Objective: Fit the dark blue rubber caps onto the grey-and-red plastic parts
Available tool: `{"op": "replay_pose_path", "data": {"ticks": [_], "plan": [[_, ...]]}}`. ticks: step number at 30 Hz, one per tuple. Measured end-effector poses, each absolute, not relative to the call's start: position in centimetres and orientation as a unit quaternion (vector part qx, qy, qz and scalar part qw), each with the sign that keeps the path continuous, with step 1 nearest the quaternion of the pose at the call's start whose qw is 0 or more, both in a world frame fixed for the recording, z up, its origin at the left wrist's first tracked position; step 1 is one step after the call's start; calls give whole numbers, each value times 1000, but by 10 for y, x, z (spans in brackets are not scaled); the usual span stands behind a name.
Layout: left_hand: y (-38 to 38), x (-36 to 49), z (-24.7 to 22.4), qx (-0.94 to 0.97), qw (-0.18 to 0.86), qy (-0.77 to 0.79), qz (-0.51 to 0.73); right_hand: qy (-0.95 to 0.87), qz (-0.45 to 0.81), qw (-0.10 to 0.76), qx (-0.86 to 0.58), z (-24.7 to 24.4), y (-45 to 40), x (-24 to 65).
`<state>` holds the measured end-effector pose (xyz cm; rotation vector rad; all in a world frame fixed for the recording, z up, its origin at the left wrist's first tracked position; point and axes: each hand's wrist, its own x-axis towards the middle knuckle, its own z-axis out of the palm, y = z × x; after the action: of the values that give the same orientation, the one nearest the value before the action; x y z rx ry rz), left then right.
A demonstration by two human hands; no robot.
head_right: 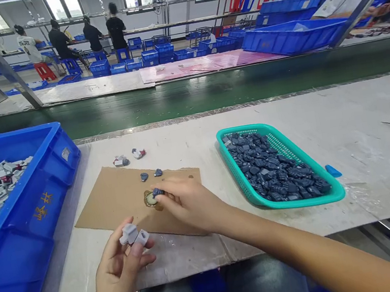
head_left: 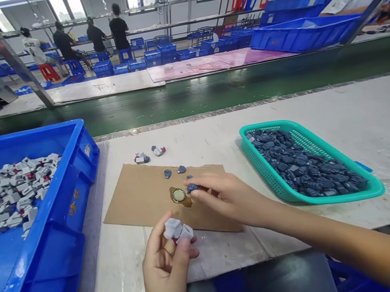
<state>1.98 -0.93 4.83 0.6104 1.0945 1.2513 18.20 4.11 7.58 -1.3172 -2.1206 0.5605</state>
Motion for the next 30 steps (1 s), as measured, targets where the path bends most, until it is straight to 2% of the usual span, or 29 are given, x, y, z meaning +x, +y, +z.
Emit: {"op": "replay_pose_path", "data": {"ticks": [5, 9, 18, 21, 25, 30], "plan": [[-5, 17, 38, 256, 674, 445, 531, -804, 277, 272, -449, 74, 26, 167], [-6, 20, 29, 265, 720, 438, 468, -822, 274, 287, -408, 69, 14, 160], [-3, 17, 34, 269, 707, 446, 478, -819, 249, 317, -408, 73, 22, 161], [0, 11, 38, 234, 706, 412, 527, -810, 182, 302, -469, 72, 42, 166], [3, 5, 42, 239, 647, 472, 549, -822, 99, 246, -504, 63, 69, 171], [3, 1, 42, 283, 618, 494, 543, -847, 99, 188, -488, 54, 75, 168]]}}
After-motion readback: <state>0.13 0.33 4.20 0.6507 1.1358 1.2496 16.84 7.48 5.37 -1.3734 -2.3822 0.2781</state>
